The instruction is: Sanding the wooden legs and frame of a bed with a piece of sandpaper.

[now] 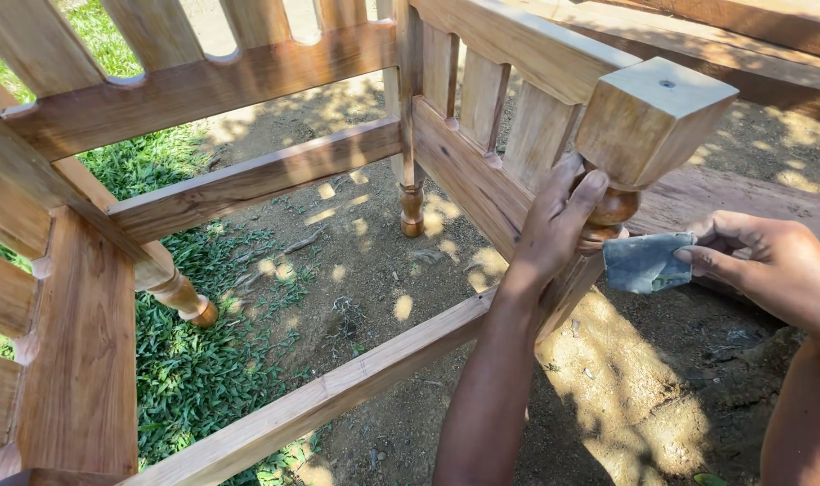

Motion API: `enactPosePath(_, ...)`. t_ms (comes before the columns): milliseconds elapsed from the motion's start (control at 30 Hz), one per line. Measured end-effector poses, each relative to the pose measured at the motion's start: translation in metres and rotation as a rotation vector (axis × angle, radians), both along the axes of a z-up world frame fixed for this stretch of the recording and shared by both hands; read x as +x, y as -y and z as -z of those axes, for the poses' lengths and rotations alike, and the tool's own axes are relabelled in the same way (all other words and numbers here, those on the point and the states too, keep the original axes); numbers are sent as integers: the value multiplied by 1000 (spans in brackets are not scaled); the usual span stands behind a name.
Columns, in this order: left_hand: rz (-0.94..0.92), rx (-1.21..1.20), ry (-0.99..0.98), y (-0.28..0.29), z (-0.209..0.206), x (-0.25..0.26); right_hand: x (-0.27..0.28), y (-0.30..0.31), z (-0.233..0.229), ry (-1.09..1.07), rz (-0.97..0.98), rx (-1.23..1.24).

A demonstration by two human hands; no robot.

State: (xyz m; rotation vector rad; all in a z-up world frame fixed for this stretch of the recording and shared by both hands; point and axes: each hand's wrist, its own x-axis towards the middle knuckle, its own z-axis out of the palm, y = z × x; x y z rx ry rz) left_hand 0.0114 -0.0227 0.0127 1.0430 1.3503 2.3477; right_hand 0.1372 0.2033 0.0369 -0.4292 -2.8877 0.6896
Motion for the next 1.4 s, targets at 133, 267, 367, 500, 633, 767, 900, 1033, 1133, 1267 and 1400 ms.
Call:
enactPosePath(133, -279, -16, -227, 44, 9, 29, -7, 0, 2, -100, -63, -224)
enactPosePath(267, -226, -51, 10, 53, 44, 50, -21, -15, 33, -148, -228, -327)
enactPosePath(367, -107, -1, 185, 45, 54, 62, -20, 11, 18, -103, -215, -422)
enactPosePath(500, -72, 61, 261, 30, 79, 62, -17, 42, -2, -86, -182, -407)
enactPosePath(633, -319, -4, 235, 30, 87, 61, -21, 47, 2, -138, -307, -369)
enactPosePath(767, -535, 5, 268, 37, 78, 64, -23, 67, 1, -139, -436, -397)
enactPosePath(900, -571, 80, 281, 46, 64, 68, -28, 80, 8, -165, -470, -321)
enactPosePath(1033, -462, 206, 376, 54, 61, 64, -32, 81, 16, -254, -579, -388)
enactPosePath(1133, -381, 269, 431, 54, 60, 62, -32, 83, 15, -260, -594, -424)
enactPosePath(1267, -493, 267, 431, 49, 66, 60, -32, 83, 11, -204, -562, -483)
enactPosePath(1400, -571, 269, 392, 49, 75, 57, -28, 87, 4, -227, -582, -465)
